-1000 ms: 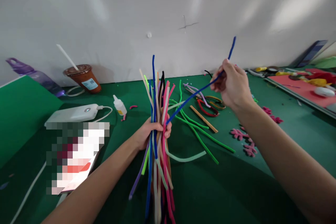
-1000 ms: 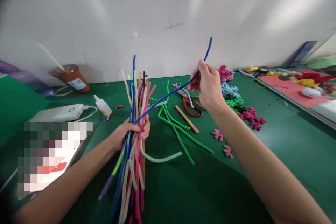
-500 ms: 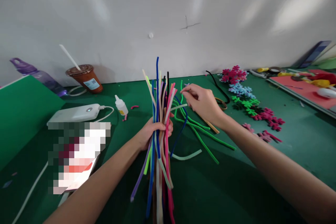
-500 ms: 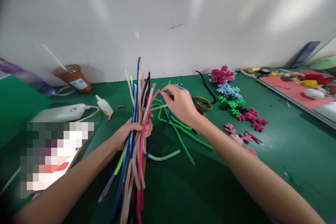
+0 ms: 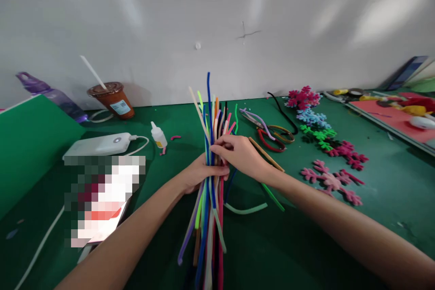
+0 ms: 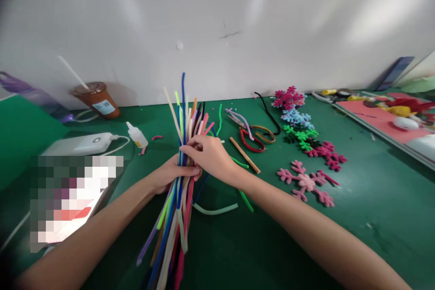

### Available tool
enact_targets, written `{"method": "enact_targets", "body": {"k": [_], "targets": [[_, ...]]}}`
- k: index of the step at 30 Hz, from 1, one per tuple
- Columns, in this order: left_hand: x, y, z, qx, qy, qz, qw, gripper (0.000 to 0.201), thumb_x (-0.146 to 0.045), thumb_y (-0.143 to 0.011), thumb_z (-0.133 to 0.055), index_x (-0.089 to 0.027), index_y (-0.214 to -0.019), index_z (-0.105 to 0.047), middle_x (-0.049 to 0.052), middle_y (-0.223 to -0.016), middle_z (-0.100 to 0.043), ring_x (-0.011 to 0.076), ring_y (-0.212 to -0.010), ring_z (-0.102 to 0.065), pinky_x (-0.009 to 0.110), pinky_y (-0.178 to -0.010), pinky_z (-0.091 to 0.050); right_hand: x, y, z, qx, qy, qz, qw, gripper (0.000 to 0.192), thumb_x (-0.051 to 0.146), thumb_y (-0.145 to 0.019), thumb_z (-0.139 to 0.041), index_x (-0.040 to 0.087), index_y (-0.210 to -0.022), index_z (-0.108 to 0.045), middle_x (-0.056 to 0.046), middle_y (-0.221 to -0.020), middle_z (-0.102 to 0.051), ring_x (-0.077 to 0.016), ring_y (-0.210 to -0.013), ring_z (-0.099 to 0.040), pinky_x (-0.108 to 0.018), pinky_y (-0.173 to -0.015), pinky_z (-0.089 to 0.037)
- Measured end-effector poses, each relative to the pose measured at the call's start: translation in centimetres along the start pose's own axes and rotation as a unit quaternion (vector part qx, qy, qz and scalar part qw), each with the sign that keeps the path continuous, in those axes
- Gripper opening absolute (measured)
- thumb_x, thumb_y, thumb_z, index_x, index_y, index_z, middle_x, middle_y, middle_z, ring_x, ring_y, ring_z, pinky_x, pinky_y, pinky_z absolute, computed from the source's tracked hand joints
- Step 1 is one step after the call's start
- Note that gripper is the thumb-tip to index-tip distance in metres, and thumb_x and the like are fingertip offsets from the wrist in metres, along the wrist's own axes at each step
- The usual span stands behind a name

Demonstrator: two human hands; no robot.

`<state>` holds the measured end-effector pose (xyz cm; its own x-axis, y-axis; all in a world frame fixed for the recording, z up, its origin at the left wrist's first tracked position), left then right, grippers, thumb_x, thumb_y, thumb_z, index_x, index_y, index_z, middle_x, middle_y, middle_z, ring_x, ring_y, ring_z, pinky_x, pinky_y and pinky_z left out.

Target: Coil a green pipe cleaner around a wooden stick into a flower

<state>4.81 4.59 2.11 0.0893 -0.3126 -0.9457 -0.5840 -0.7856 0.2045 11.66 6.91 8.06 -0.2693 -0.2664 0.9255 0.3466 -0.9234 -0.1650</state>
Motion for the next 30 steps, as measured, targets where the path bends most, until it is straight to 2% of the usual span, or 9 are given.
{"method": "enact_targets", "body": {"k": [5,9,15,17,20,22,24,27,30], "targets": [[0.2,-0.1,0.1,-0.007,-0.022,-0.010,1.000,0.027,-0.028,-0.072,-0.074,-0.014,-0.077,-0.051,-0.003,-0.058,-0.053,0.0076,-0.053,-0.046,0.019,-0.051,-0.033,-0.8,-0.1,0.0,-0.012,-0.058,-0.022,0.998,0.015,0.028,-0.079,-0.058,0.017,-0.069,-0.060,0.003,-0.050,-0.053,-0.0098,-0.043,-0.048,-0.020,-0.042,-0.036],[0.3,0.0,0.2,-0.002,0.018,-0.018,1.000,0.026,-0.032,-0.078,-0.068,-0.015,-0.088,-0.050,-0.003,-0.062,-0.051,0.0081,-0.055,-0.046,0.021,-0.052,-0.031,-0.3,-0.3,1.7,-0.054,-0.115,-0.015,0.992,0.016,0.028,-0.082,-0.055,0.018,-0.069,-0.054,0.005,-0.050,-0.050,-0.0064,-0.040,-0.040,-0.019,-0.037,-0.029],[-0.5,-0.1,0.2,0.016,0.107,-0.055,0.993,0.037,-0.021,-0.082,-0.065,-0.016,-0.116,-0.052,-0.004,-0.069,-0.046,0.0057,-0.054,-0.044,0.023,-0.056,-0.033,1.2,-0.9,10.2,-0.221,-0.168,0.011,0.961,0.020,0.023,-0.082,-0.052,0.021,-0.065,-0.041,0.008,-0.047,-0.045,-0.0046,-0.033,-0.037,-0.018,-0.032,-0.023],[-0.7,-0.1,0.1,0.020,0.117,-0.061,0.991,0.037,-0.020,-0.084,-0.063,-0.015,-0.118,-0.052,-0.004,-0.066,-0.045,0.0055,-0.053,-0.042,0.022,-0.055,-0.032,0.9,-1.0,12.2,-0.235,-0.139,0.001,0.962,0.021,0.020,-0.081,-0.051,0.021,-0.063,-0.042,0.007,-0.045,-0.045,-0.0049,-0.032,-0.038,-0.018,-0.032,-0.022],[-0.9,-0.1,0.3,0.018,0.129,-0.069,0.989,0.036,-0.019,-0.085,-0.061,-0.014,-0.119,-0.053,-0.004,-0.063,-0.043,0.0054,-0.052,-0.040,0.022,-0.054,-0.031,-1.5,-1.9,10.9,-0.088,0.063,-0.065,0.992,0.023,0.020,-0.080,-0.053,0.019,-0.057,-0.049,0.004,-0.042,-0.051,-0.0051,-0.029,-0.037,-0.021,-0.033,-0.026],[-0.9,-0.1,0.4,0.016,0.131,-0.072,0.989,0.035,-0.019,-0.085,-0.061,-0.014,-0.119,-0.053,-0.004,-0.062,-0.042,0.0052,-0.051,-0.039,0.021,-0.053,-0.029,-3.9,-1.8,8.6,0.033,0.211,-0.095,0.972,0.030,0.019,-0.079,-0.054,0.018,-0.049,-0.050,0.001,-0.040,-0.052,-0.0068,-0.030,-0.040,-0.023,-0.038,-0.032],[-0.9,-0.1,0.4,0.012,0.123,-0.073,0.990,0.035,-0.020,-0.085,-0.061,-0.014,-0.118,-0.053,-0.005,-0.061,-0.042,0.0050,-0.050,-0.039,0.021,-0.052,-0.029,-5.2,-1.5,7.1,0.083,0.256,-0.096,0.958,0.034,0.019,-0.076,-0.057,0.018,-0.043,-0.050,0.000,-0.037,-0.051,-0.0092,-0.032,-0.044,-0.025,-0.042,-0.035],[-0.8,-0.1,0.3,-0.002,0.093,-0.069,0.993,0.036,-0.023,-0.083,-0.063,-0.014,-0.116,-0.052,-0.006,-0.059,-0.042,0.0048,-0.048,-0.038,0.021,-0.050,-0.028,-4.5,-1.5,6.6,0.059,0.273,-0.079,0.957,0.033,0.024,-0.078,-0.058,0.017,-0.046,-0.053,-0.001,-0.039,-0.051,-0.0107,-0.037,-0.044,-0.027,-0.045,-0.033],[-0.7,-0.1,0.0,-0.030,0.040,-0.056,0.997,0.038,-0.030,-0.081,-0.065,-0.014,-0.112,-0.050,-0.008,-0.053,-0.042,0.0051,-0.043,-0.037,0.021,-0.046,-0.024,-0.7,-1.4,8.1,-0.083,0.294,-0.014,0.952,0.018,0.024,-0.084,-0.049,0.018,-0.071,-0.060,0.001,-0.052,-0.054,-0.0108,-0.047,-0.045,-0.026,-0.052,-0.032]]}}
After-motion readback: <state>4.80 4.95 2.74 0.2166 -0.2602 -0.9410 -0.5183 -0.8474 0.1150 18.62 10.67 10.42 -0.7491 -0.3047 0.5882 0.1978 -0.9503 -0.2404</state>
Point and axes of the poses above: each hand's wrist, its own y-axis away from the middle knuckle, its own z-axis out of the back of the hand, x = y × z, the point moved 9 cm from there along -y, towards the middle knuckle
